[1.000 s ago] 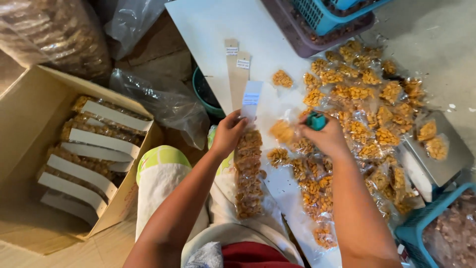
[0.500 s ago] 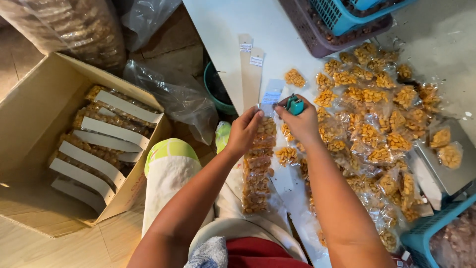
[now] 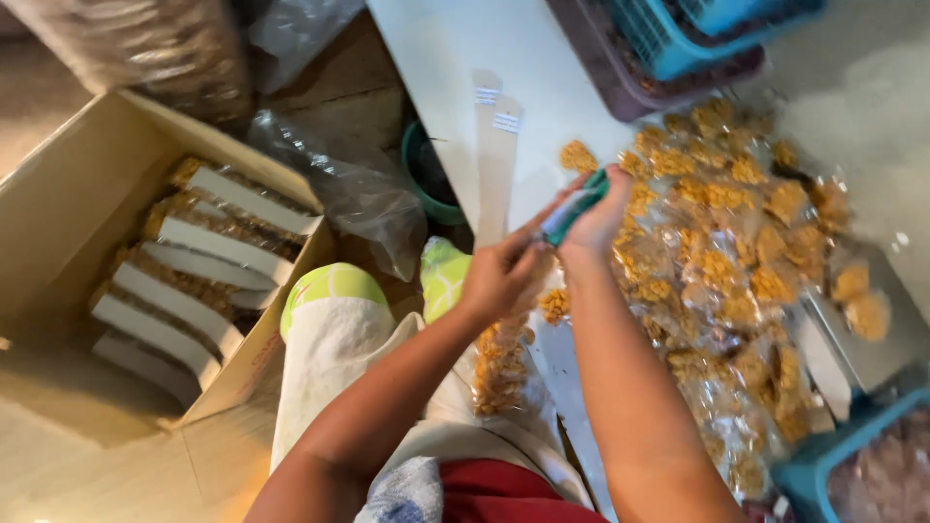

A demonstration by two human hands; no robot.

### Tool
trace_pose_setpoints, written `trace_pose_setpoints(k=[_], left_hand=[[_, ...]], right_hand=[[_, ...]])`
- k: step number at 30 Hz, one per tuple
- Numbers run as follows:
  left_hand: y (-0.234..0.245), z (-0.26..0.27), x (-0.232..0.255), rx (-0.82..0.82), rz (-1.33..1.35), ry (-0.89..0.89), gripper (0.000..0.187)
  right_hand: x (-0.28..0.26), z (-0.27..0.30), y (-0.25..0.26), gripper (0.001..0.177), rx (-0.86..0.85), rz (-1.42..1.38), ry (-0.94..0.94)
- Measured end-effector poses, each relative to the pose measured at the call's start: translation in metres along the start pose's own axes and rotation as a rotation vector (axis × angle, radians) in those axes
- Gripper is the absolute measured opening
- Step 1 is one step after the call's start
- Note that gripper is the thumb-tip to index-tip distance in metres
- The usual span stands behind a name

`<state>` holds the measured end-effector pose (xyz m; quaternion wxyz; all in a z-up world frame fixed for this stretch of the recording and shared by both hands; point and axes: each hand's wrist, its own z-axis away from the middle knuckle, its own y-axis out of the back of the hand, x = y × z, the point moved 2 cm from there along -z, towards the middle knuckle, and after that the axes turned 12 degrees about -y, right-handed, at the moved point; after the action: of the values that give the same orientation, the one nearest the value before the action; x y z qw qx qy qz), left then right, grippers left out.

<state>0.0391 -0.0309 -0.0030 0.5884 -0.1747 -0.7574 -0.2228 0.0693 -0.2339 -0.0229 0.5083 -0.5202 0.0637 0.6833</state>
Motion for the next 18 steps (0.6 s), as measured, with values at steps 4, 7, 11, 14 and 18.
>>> trace_pose_setpoints(k=[4, 7, 11, 14, 18], left_hand=[[0.023, 0.029, 0.005, 0.145, 0.239, 0.012, 0.036], [0.081, 0.053, 0.043, 0.181, 0.389, 0.042, 0.022], [0.173, 0.084, 0.055, 0.228, 0.499, -0.240, 0.024], [0.253, 0.106, 0.095, 0.332, 0.204, -0.365, 0.030], [0.310, 0.108, 0.105, 0.416, 0.094, -0.560, 0.016]], right_hand=[[-0.035, 0.019, 0.035, 0.059, -0.034, -0.033, 0.184], [-0.104, -0.067, 0.121, 0.061, -0.261, -0.033, -0.017], [-0.122, -0.203, 0.283, 0.015, -0.653, 0.077, -0.985], [-0.104, -0.131, 0.257, 0.012, -0.604, -0.273, -0.960], [-0.071, -0.103, 0.236, 0.009, -0.580, -0.314, -1.176]])
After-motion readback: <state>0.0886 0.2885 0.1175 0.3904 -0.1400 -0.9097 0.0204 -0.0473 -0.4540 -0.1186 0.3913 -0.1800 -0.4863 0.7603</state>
